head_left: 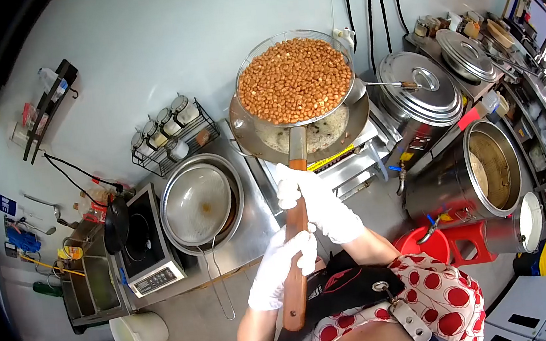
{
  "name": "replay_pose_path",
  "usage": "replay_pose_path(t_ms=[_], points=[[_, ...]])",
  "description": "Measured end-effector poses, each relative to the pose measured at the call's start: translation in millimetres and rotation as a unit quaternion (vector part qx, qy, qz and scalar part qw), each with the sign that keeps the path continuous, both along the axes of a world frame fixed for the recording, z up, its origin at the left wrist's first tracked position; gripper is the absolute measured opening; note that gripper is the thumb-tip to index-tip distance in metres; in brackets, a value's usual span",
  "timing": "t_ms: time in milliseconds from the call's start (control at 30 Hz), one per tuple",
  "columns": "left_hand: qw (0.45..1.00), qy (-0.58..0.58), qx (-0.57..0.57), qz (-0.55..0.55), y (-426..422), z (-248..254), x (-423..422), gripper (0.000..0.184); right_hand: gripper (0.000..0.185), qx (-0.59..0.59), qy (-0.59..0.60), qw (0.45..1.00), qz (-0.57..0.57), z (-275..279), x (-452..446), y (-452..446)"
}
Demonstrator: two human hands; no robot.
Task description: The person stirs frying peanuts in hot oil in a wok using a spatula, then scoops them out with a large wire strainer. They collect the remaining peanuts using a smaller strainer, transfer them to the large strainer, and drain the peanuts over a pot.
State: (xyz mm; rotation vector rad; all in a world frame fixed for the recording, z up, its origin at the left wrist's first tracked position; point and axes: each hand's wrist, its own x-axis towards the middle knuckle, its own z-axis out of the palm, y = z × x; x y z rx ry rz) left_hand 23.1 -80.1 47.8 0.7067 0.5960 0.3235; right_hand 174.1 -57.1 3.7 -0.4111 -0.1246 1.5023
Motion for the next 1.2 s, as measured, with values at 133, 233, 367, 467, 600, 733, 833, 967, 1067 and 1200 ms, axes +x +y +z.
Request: replay_pose_path(t_ms=[133,233,367,467,600,733,833,967,1067,1200], points=[[1.0,0.002,0.009,-0.003,2.0,-2.0,1.2,0.029,0.024,-0.017,-0.018,1.0,-0.003,2.9,0.8,-0.4],[1.0,0.007,0.003,-0.003,4.0,1.0,2.1,0.029,0.028,-0.032,-0.014,0.999,-0.009,14.1,-0.1,-0.8],[1.0,0.008,-0.023,-0.003,7.6,-0.4,2.7,0.028,0.029,-0.029,0.009,1.0,-0.002,8.5,1.4,5.4],[0.999,0.009,-0.031,-0.007,9.5,-3.8,2.7,0.03,0.031,-0.03,0.006,1.0,-0.006,8.4,2.4,5.6],[0.999,-0.014,-0.045,-0.012,11.3,-4.5,2.5,0.032,0.032,-0.026,0.013,1.0,-0.009,7.1,2.6,7.2],[0.998,-0.025,-0.054,-0.015,12.3,-1.8,2.5,0.033,0.031,-0.035,0.008,0.999,-0.012,8.1,2.3,7.9],[0.999,-0.028,-0.041,-0.016,11.8,0.7,3.1,0.032,0.029,-0.031,0.005,0.999,-0.017,9.8,2.1,6.9],[0.998,-0.033,-0.04,-0.021,11.5,1.4,3.3,0.032,0.029,-0.027,0.001,0.999,-0.018,10.0,2.2,6.5],[0.998,-0.04,-0.04,-0.023,11.4,-0.1,2.5,0.031,0.028,-0.022,0.007,1.0,-0.019,10.3,1.5,5.3],[0.998,-0.041,-0.042,-0.022,11.4,1.0,1.9,0.031,0.028,-0.013,0.008,1.0,-0.018,9.3,1.1,5.4]])
